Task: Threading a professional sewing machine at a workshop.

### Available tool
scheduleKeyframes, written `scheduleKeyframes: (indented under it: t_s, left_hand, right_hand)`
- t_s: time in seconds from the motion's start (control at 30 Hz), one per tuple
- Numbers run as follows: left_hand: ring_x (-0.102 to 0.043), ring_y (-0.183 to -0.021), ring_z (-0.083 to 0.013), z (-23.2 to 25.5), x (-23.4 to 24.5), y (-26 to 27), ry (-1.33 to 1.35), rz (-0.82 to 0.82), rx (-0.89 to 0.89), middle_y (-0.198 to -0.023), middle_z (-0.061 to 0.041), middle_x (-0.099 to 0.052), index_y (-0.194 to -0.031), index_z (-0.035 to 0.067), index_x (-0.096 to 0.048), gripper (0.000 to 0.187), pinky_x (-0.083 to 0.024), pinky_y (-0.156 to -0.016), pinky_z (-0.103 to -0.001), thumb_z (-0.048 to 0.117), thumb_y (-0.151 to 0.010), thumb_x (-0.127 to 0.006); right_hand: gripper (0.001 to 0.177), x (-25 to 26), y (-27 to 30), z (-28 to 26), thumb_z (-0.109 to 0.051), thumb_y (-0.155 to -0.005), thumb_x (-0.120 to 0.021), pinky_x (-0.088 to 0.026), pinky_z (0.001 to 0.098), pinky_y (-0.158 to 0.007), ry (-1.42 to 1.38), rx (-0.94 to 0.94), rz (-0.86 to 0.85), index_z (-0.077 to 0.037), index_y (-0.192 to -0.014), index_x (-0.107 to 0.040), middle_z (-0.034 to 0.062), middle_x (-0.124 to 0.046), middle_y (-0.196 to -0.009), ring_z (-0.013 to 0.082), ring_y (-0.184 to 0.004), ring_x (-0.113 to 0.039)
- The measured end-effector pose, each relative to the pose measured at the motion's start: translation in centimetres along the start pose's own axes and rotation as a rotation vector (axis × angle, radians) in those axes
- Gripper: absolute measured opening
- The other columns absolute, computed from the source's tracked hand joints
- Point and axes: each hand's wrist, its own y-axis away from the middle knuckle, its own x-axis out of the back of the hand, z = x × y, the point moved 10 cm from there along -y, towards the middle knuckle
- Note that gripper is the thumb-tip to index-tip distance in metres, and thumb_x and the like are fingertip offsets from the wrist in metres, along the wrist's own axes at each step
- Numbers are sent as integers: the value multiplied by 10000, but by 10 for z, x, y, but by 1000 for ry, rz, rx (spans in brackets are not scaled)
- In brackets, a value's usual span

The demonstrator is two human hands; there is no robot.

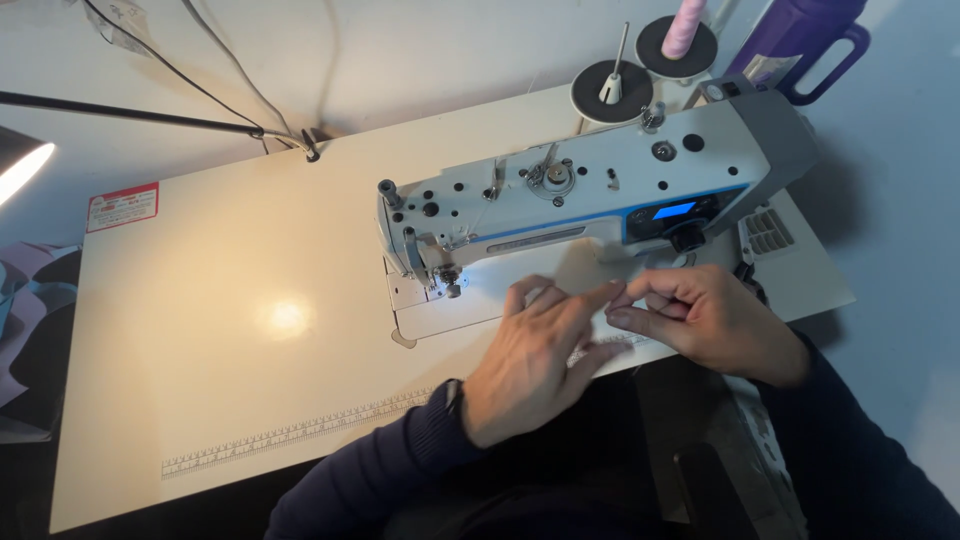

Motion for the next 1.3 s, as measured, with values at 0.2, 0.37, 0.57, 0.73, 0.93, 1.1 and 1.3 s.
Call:
scheduleKeyframes:
  t_s: [0.2, 0.37, 0.57, 0.73, 0.93, 1.1, 1.3]
  left_hand:
    - [-685, -917, -164, -46, 10, 30, 68, 78, 112, -1029, 10, -734, -1165, 144, -697, 143, -429, -930, -375, 194, -1035, -664]
    - [-660, -927, -205, -33, 48, 29, -338, 109, 207, -951, -28, -695, -1139, 127, -701, 251, -396, -930, -438, 282, -941, -696]
    - [-662, -1007, -279, 14, 48, -1, -116, 179, 113, -1023, -132, -690, -1260, 19, -607, 539, -399, -960, -463, 363, -858, -705]
    - [-684, -703, -224, -39, 7, 20, 286, 55, 321, -809, -75, -706, -1200, 58, -650, 248, -503, -810, -370, 202, -1003, -694]
    - [-663, -596, -204, -57, 46, 42, 146, 174, 401, -792, -64, -717, -1065, 63, -693, 116, -524, -612, -351, 164, -1018, -657]
    - [-650, -905, -309, 8, 95, -1, -357, 337, 113, -964, -157, -692, -1137, 4, -658, 416, -481, -793, -446, 328, -881, -706]
    - [-684, -734, -193, -48, -1, 11, 421, 12, 519, -810, -99, -703, -1367, 49, -622, 377, -551, -716, -316, 223, -1033, -648]
  right_hand:
    - [119, 21, 3, 30, -164, -904, -743, -310, 242, -489, -158, -20, -33, -65, -935, -802, -84, -417, -578, 33, -547, -357]
    - [139, 30, -5, 28, -179, -917, -728, -349, 228, -509, -119, -7, -38, -59, -938, -795, -77, -530, -624, 25, -576, -408]
    - [160, -3, -25, -8, -209, -898, -750, -333, 238, -492, -51, 60, -164, -55, -936, -767, -57, -496, -602, 24, -558, -395]
    - [185, 5, -41, -4, -228, -900, -747, -350, 246, -501, 27, 7, -155, -43, -906, -744, -18, -509, -585, 43, -555, -409]
    - [187, 4, -58, 34, -199, -943, -714, -461, 204, -635, -157, 26, -329, -21, -983, -759, -20, -660, -777, 16, -697, -524]
    - [188, -6, -66, 19, -183, -910, -713, -509, 180, -663, -274, 53, -371, -13, -987, -731, -21, -735, -849, -5, -756, -611]
    - [167, -11, -67, -22, -171, -926, -737, -496, 175, -606, -198, 109, -408, -6, -945, -722, -40, -710, -756, -18, -702, -591]
